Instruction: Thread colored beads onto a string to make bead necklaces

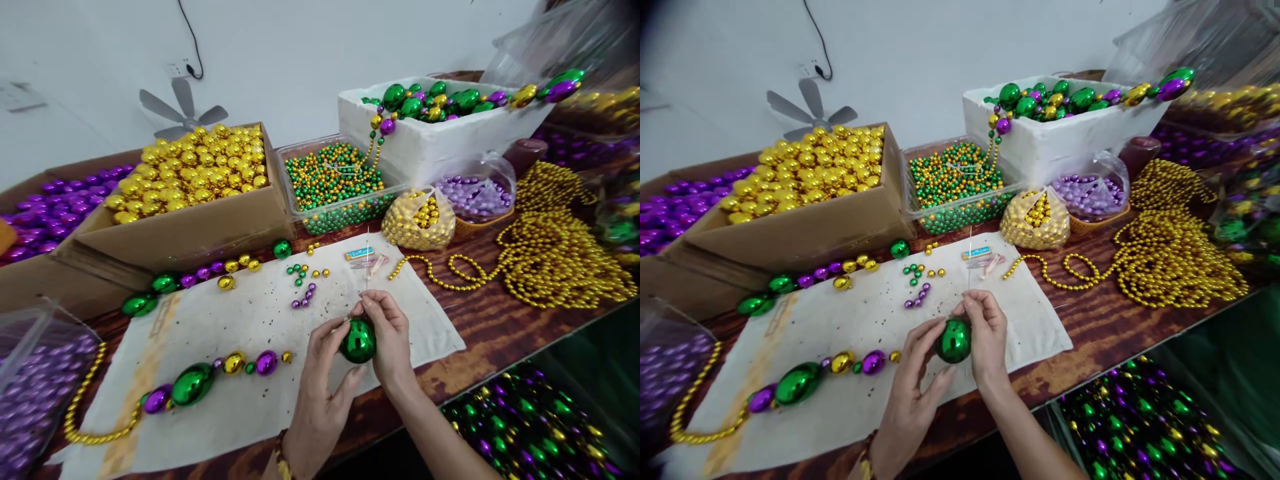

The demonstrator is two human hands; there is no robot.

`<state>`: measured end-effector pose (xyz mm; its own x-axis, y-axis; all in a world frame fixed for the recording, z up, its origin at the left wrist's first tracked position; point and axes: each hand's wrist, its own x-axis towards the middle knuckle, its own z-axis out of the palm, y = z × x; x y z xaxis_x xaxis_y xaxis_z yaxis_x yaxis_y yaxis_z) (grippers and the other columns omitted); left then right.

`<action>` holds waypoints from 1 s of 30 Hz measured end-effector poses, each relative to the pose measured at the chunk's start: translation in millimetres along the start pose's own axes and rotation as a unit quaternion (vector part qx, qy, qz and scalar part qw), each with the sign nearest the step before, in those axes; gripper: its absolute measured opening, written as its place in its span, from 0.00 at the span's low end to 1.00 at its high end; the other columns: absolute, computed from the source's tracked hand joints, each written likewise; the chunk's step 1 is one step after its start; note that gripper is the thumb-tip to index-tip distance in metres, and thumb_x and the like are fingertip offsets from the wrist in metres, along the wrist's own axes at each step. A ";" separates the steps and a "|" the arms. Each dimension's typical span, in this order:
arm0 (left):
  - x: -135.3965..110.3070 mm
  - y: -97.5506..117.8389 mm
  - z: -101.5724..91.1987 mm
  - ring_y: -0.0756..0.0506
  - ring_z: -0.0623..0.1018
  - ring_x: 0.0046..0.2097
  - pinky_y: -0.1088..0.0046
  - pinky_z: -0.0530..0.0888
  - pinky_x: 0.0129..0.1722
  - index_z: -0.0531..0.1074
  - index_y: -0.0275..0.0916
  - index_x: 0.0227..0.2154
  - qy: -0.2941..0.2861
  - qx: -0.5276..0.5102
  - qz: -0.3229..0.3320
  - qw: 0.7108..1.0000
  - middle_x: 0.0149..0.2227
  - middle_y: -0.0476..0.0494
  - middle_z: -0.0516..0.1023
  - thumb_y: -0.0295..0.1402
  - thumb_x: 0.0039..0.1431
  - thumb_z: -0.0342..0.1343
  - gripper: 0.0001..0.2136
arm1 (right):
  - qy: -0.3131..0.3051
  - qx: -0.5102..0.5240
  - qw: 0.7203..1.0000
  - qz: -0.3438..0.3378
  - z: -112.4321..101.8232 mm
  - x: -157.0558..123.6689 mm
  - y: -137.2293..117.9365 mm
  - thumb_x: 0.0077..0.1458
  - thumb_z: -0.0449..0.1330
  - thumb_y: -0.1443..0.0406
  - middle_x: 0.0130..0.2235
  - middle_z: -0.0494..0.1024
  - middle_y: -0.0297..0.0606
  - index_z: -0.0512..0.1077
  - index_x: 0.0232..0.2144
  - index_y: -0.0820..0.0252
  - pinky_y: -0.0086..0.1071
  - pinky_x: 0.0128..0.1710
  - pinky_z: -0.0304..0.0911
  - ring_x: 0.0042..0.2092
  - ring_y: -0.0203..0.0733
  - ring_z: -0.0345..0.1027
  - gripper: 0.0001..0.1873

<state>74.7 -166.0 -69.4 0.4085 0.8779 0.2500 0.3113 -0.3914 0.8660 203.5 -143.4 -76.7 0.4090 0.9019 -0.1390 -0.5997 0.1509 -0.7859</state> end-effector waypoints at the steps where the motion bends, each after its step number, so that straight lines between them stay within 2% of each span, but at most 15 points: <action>1: -0.5 -0.8 2.3 0.39 0.63 0.60 0.59 0.66 0.56 0.59 0.49 0.59 0.014 -0.002 -0.001 1.000 0.58 0.40 0.60 0.30 0.60 0.53 0.24 | 0.002 -0.004 1.000 -0.004 1.5 -0.9 1.7 0.57 0.59 0.63 0.28 0.73 0.30 0.69 0.34 0.58 0.25 0.31 0.64 0.29 0.33 0.66 0.05; 3: 0.1 -3.1 4.9 0.39 0.64 0.59 0.58 0.67 0.55 0.60 0.49 0.58 0.034 -0.003 0.008 0.999 0.58 0.39 0.62 0.29 0.59 0.55 0.24 | 0.003 -0.013 1.000 -0.008 4.1 -2.3 4.7 0.58 0.59 0.63 0.29 0.73 0.31 0.69 0.35 0.58 0.25 0.32 0.64 0.30 0.33 0.67 0.05; 7: 2.7 -8.1 -0.2 0.40 0.65 0.58 0.58 0.67 0.55 0.63 0.48 0.56 0.036 -0.009 0.024 0.999 0.57 0.40 0.63 0.29 0.59 0.55 0.22 | -0.006 -0.047 0.999 -0.006 2.2 -2.6 4.2 0.59 0.58 0.62 0.31 0.75 0.33 0.69 0.39 0.57 0.27 0.35 0.65 0.33 0.35 0.70 0.07; 11: 6.6 -10.0 -17.5 0.40 0.66 0.57 0.60 0.67 0.54 0.65 0.47 0.54 0.063 -0.029 0.011 0.998 0.55 0.40 0.64 0.29 0.58 0.56 0.21 | -0.028 -0.111 0.993 -0.004 -15.4 -7.1 -2.5 0.58 0.59 0.61 0.36 0.79 0.37 0.69 0.42 0.57 0.32 0.39 0.67 0.35 0.39 0.74 0.10; 15: 19.8 -7.1 -41.3 0.42 0.69 0.54 0.65 0.68 0.53 0.67 0.47 0.52 0.105 -0.078 -0.037 0.991 0.53 0.42 0.67 0.30 0.57 0.57 0.19 | -0.054 -0.186 0.980 0.045 -37.5 -25.4 -0.2 0.57 0.60 0.59 0.36 0.80 0.40 0.70 0.38 0.58 0.31 0.34 0.67 0.31 0.40 0.75 0.09; 20: 45.1 1.0 -68.7 0.47 0.72 0.45 0.72 0.72 0.41 0.68 0.46 0.50 0.174 -0.240 -0.076 0.952 0.49 0.44 0.70 0.32 0.58 0.57 0.16 | -0.120 -0.238 0.962 0.058 -44.8 -61.9 15.0 0.57 0.59 0.58 0.27 0.76 0.36 0.73 0.37 0.59 0.27 0.26 0.65 0.26 0.37 0.70 0.11; 25: 57.4 7.8 -83.3 0.47 0.72 0.44 0.73 0.73 0.38 0.68 0.45 0.49 0.164 -0.368 -0.077 0.912 0.48 0.43 0.69 0.31 0.60 0.54 0.14 | -0.147 -0.260 0.953 0.046 -38.0 -77.1 24.4 0.59 0.56 0.57 0.24 0.73 0.34 0.73 0.37 0.59 0.26 0.21 0.61 0.22 0.35 0.66 0.12; 30: 57.0 11.1 -86.6 0.48 0.72 0.43 0.72 0.73 0.39 0.69 0.46 0.48 0.161 -0.391 -0.076 0.903 0.46 0.44 0.70 0.31 0.60 0.54 0.13 | -0.140 -0.272 0.951 0.030 -33.7 -75.6 21.7 0.58 0.56 0.56 0.24 0.73 0.34 0.73 0.36 0.58 0.27 0.21 0.60 0.21 0.35 0.65 0.13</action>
<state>27.1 -96.4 -8.0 0.1018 0.9890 0.1072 -0.4100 -0.0565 0.9104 182.8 -222.0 -103.6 0.1398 0.9864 -0.0865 -0.1391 -0.0669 -0.9880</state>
